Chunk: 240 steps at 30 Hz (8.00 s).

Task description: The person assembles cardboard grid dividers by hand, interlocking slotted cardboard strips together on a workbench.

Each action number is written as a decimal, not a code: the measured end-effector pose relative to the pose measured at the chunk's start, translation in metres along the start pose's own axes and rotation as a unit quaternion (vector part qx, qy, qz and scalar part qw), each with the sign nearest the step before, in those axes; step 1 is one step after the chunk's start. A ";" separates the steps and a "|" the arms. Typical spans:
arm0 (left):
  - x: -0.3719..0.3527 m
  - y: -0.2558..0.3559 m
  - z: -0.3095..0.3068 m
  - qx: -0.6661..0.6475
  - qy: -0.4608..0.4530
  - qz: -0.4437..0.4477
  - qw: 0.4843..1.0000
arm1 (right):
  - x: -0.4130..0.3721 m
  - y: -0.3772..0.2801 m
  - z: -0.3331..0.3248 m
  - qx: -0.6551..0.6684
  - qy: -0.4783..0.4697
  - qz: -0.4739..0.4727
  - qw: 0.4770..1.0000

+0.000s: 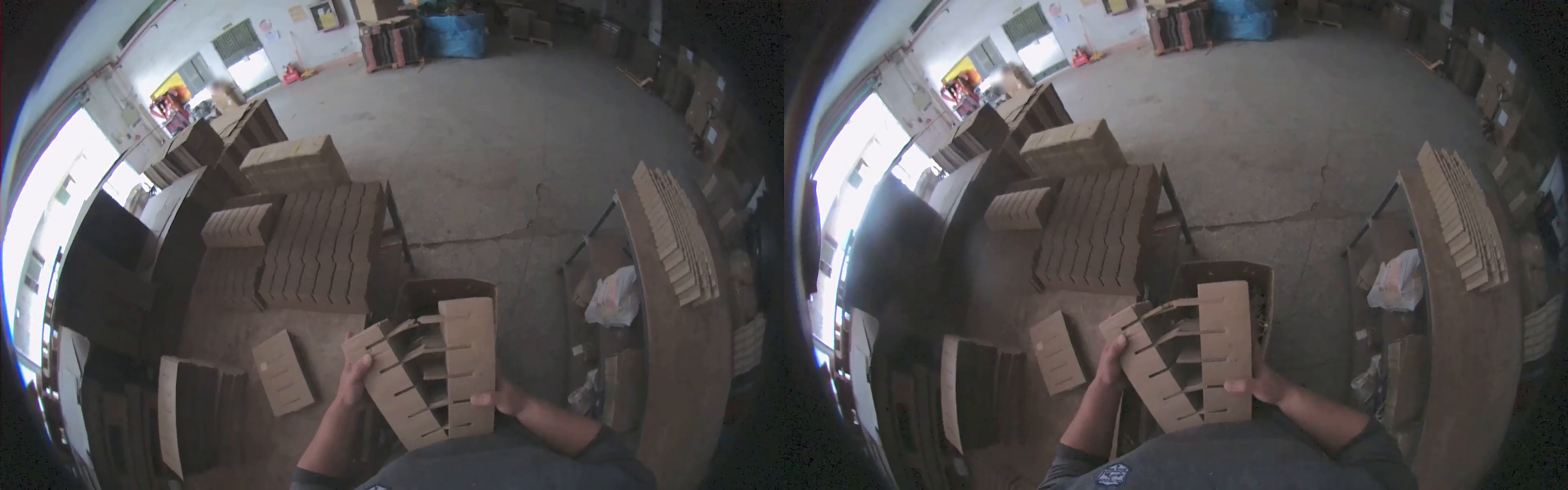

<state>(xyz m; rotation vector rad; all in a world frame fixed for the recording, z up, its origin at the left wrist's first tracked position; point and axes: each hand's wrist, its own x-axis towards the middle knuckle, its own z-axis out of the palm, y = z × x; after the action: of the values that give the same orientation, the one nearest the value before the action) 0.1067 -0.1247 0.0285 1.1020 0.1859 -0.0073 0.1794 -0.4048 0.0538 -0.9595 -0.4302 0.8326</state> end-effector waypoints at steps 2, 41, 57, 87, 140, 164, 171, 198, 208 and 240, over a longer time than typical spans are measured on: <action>-0.008 -0.029 -0.004 -0.072 0.007 0.000 0.997 | -0.012 -0.005 0.007 -0.005 0.004 -0.011 1.000; 0.000 -0.036 0.030 0.131 0.207 -0.162 0.956 | 0.023 0.055 -0.161 -0.125 0.274 0.244 0.922; -0.147 0.050 -0.074 -0.133 0.110 0.183 0.968 | 0.091 0.174 0.003 0.211 0.027 0.109 0.971; -0.103 0.035 -0.113 -0.028 0.116 0.214 0.970 | 0.109 0.092 0.145 -0.352 -0.021 0.001 0.936; -0.050 -0.062 -0.117 -0.007 -0.044 0.023 0.999 | 0.090 0.071 0.072 -0.328 0.182 0.091 0.923; -0.032 0.017 -0.055 -0.062 -0.127 0.107 0.984 | 0.073 0.077 0.104 -0.289 -0.082 0.116 0.947; -0.013 0.039 -0.093 -0.021 -0.086 0.079 0.993 | 0.058 0.108 0.110 -0.332 -0.068 0.039 0.940; -0.007 0.035 -0.075 0.013 -0.088 0.029 0.996 | 0.100 0.082 0.076 -0.526 0.116 0.041 0.842; -0.009 0.034 -0.080 0.012 -0.100 0.018 0.995 | 0.091 0.069 0.030 -0.527 0.223 0.176 0.801; -0.026 0.035 -0.065 0.011 -0.122 0.041 0.992 | 0.073 0.089 -0.028 -0.485 0.313 0.139 0.805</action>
<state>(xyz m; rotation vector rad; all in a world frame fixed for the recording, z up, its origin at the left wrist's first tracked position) 0.0751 -0.0536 0.0355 1.1201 -0.0783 -0.0702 0.2052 -0.3354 -0.0388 -2.2175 -0.0999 0.4591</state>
